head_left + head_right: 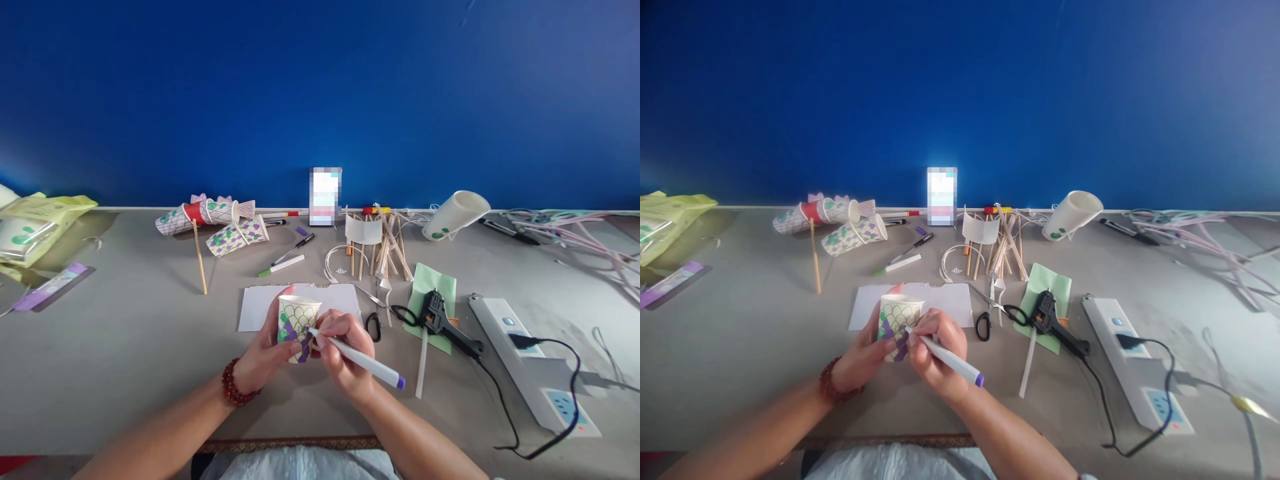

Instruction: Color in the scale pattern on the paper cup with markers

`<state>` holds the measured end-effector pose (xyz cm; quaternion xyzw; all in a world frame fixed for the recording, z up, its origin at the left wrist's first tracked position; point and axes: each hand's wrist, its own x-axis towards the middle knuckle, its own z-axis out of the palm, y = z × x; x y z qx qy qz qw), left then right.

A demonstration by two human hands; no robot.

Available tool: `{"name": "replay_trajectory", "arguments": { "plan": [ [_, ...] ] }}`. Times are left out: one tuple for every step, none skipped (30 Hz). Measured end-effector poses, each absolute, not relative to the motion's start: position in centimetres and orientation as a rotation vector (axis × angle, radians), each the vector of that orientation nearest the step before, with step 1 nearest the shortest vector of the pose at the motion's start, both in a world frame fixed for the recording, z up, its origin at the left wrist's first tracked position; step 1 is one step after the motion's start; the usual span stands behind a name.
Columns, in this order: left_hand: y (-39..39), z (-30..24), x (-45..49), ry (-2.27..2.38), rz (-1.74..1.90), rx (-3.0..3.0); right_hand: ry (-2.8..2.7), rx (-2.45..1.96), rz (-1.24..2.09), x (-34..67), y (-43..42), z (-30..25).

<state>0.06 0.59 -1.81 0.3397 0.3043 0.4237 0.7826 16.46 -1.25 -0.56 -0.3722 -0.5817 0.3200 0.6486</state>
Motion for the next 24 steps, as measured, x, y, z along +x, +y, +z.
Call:
{"name": "replay_trajectory", "arguments": {
  "plan": [
    [0.59, -1.84, 0.07, 0.655, 0.916, 0.735, -1.321, -0.835, 0.731, 16.46, -1.26, -0.61],
    [0.59, -1.87, 0.08, 0.654, 0.917, 0.736, -1.320, -0.828, 0.735, 16.45, -1.26, -0.65],
    [0.59, -1.89, 0.10, 0.651, 0.918, 0.736, -1.316, -0.827, 0.739, 16.44, -1.26, -0.70],
    [0.58, -1.89, 0.11, 0.647, 0.920, 0.734, -1.309, -0.830, 0.741, 16.43, -1.26, -0.73],
    [0.57, -1.88, 0.12, 0.642, 0.919, 0.732, -1.301, -0.832, 0.744, 16.42, -1.25, -0.76],
    [0.56, -1.85, 0.13, 0.637, 0.917, 0.729, -1.295, -0.832, 0.749, 16.42, -1.24, -0.77],
    [0.55, -1.82, 0.14, 0.635, 0.915, 0.727, -1.291, -0.825, 0.753, 16.42, -1.23, -0.77],
    [0.53, -1.79, 0.14, 0.635, 0.916, 0.727, -1.293, -0.815, 0.758, 16.43, -1.21, -0.76],
    [0.52, -1.75, 0.14, 0.638, 0.919, 0.728, -1.299, -0.804, 0.759, 16.43, -1.21, -0.76],
    [0.51, -1.71, 0.15, 0.642, 0.923, 0.727, -1.307, -0.799, 0.760, 16.44, -1.20, -0.77],
    [0.51, -1.68, 0.15, 0.646, 0.926, 0.724, -1.310, -0.802, 0.760, 16.45, -1.20, -0.78],
    [0.51, -1.65, 0.15, 0.648, 0.927, 0.718, -1.304, -0.811, 0.759, 16.46, -1.20, -0.81],
    [0.52, -1.62, 0.15, 0.647, 0.924, 0.713, -1.295, -0.819, 0.758, 16.46, -1.20, -0.85],
    [0.53, -1.60, 0.14, 0.643, 0.919, 0.708, -1.287, -0.823, 0.757, 16.46, -1.21, -0.89],
    [0.54, -1.58, 0.14, 0.637, 0.916, 0.706, -1.285, -0.824, 0.757, 16.45, -1.22, -0.93],
    [0.55, -1.57, 0.14, 0.633, 0.918, 0.707, -1.289, -0.824, 0.757, 16.44, -1.23, -0.96],
    [0.56, -1.57, 0.14, 0.631, 0.923, 0.708, -1.296, -0.823, 0.756, 16.43, -1.24, -0.99],
    [0.56, -1.57, 0.14, 0.631, 0.929, 0.708, -1.301, -0.826, 0.755, 16.41, -1.25, -1.00],
    [0.56, -1.57, 0.15, 0.631, 0.934, 0.707, -1.299, -0.832, 0.754, 16.40, -1.24, -1.00],
    [0.55, -1.57, 0.16, 0.630, 0.935, 0.703, -1.291, -0.839, 0.753, 16.39, -1.24, -1.00],
    [0.54, -1.56, 0.18, 0.629, 0.930, 0.698, -1.282, -0.844, 0.755, 16.38, -1.23, -1.00],
    [0.53, -1.54, 0.20, 0.625, 0.923, 0.694, -1.275, -0.844, 0.758, 16.37, -1.22, -1.00],
    [0.52, -1.51, 0.22, 0.622, 0.921, 0.690, -1.276, -0.842, 0.761, 16.36, -1.21, -1.01],
    [0.52, -1.47, 0.23, 0.619, 0.921, 0.689, -1.281, -0.839, 0.764, 16.36, -1.21, -1.04]
  ]
}}
